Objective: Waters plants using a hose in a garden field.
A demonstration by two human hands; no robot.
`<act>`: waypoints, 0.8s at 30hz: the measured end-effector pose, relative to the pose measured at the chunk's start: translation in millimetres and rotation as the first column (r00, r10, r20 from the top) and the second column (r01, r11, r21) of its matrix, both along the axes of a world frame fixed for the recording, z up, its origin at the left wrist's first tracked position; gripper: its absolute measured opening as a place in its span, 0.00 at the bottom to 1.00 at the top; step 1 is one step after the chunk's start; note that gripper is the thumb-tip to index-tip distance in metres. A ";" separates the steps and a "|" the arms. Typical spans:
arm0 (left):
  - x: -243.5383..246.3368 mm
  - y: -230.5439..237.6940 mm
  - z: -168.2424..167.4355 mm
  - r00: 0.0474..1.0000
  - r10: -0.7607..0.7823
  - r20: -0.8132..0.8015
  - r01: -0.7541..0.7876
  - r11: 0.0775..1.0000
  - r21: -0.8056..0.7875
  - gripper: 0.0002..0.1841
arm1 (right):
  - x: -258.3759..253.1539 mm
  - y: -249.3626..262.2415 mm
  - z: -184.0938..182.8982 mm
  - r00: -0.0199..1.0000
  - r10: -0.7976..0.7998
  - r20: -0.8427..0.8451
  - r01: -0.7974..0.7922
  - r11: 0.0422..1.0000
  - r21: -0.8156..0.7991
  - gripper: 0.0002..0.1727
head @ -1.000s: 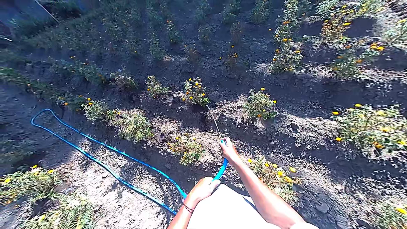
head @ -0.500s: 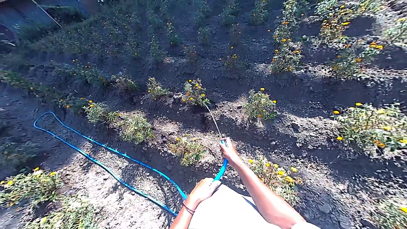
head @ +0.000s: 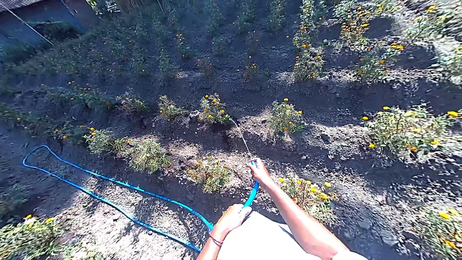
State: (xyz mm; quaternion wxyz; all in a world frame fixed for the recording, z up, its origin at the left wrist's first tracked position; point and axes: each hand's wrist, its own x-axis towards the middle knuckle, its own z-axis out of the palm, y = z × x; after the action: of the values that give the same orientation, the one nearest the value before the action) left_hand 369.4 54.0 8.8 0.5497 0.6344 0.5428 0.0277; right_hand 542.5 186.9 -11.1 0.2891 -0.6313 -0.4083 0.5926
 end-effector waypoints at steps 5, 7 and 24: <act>2.5 -2.0 -1.0 1.000 -0.013 0.007 0.013 1.000 0.004 0.26 | 5.6 -1.9 -7.5 1.000 0.003 0.023 -0.003 1.000 -0.001 0.20; 2.4 -2.0 -1.6 1.000 -0.022 0.005 0.022 1.000 0.004 0.26 | 6.5 -2.6 -8.2 1.000 0.000 0.027 0.000 1.000 -0.003 0.20; -1.4 -7.3 -3.0 1.000 -0.007 0.005 0.007 1.000 -0.020 0.26 | 2.0 -5.8 -7.6 0.998 0.017 0.059 -0.015 0.999 -0.040 0.20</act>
State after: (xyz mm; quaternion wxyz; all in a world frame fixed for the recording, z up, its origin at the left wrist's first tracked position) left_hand 368.0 46.7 5.8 0.5576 0.6307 0.5393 0.0219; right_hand 544.5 181.2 -18.8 0.2597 -0.6509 -0.4098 0.5839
